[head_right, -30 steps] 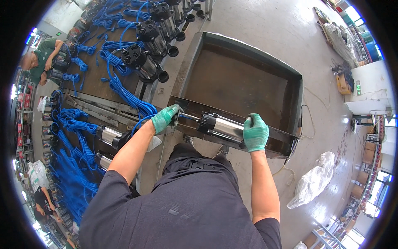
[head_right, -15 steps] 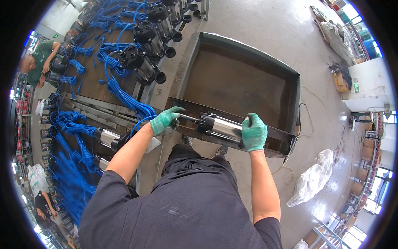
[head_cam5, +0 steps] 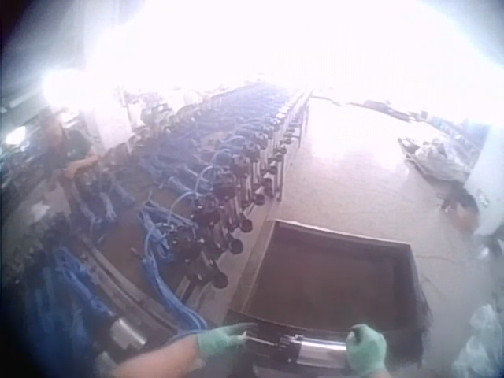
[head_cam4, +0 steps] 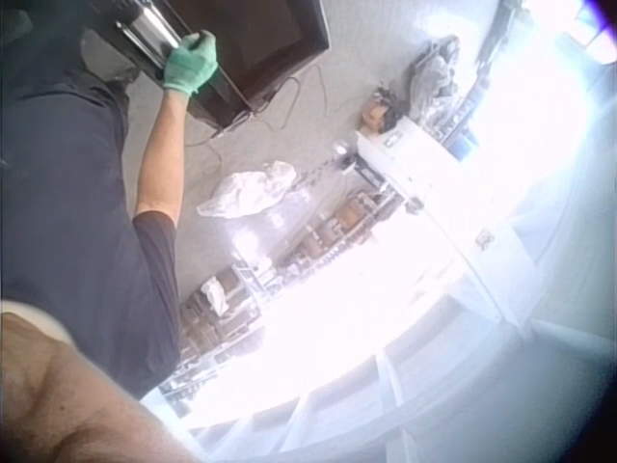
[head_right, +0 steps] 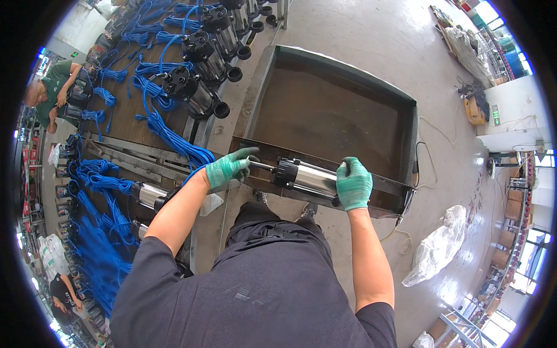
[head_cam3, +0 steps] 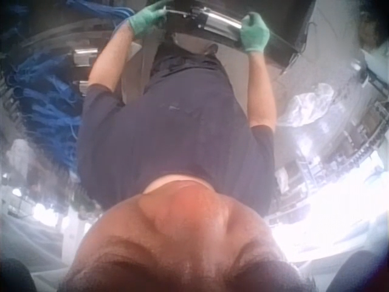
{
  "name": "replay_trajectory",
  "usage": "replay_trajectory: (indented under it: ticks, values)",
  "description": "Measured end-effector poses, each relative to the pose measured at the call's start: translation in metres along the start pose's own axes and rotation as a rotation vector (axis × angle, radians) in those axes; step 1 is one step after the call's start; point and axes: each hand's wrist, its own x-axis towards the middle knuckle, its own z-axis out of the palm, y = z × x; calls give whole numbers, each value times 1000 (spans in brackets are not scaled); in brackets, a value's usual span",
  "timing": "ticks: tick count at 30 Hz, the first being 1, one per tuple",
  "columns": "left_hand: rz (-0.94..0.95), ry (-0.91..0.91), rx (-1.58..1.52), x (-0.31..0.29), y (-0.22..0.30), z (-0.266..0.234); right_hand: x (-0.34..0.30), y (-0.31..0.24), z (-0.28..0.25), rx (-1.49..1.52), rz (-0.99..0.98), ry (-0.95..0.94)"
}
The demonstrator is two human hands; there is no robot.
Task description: The person, wearing green gloves, repeatedly picks up a silver cylindrical motor component, dips it into a tank of water, and then retrieves a coiled blue cable from a nearby row of similar motors to attach it to the component.
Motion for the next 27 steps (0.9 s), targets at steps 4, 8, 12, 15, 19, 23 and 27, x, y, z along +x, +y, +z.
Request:
replay_trajectory:
  ticks: [4, 8, 12, 15, 19, 23, 27]
  values:
    - [121, 55, 759, 16, -6, -13, 1, 0, 1, -1, -25, 13]
    - [143, 155, 897, 19, -20, -3, 1, 0, 0, 7, -12, 13]
    - [99, 75, 320, 3, -10, 5, -1, 1, 0, -6, -11, 2]
    - [226, 69, 376, 7, -21, -6, 0, -1, 0, -4, -16, 2]
    - [351, 248, 981, 12, -18, 2, -1, 2, 1, -8, -1, 2]
    - [7, 60, -3, 6, -6, 2, 0, 2, 1, -3, -19, 3]
    - [-62, -76, -95, -1, 7, 1, 0, 0, 0, -14, 7, -18]
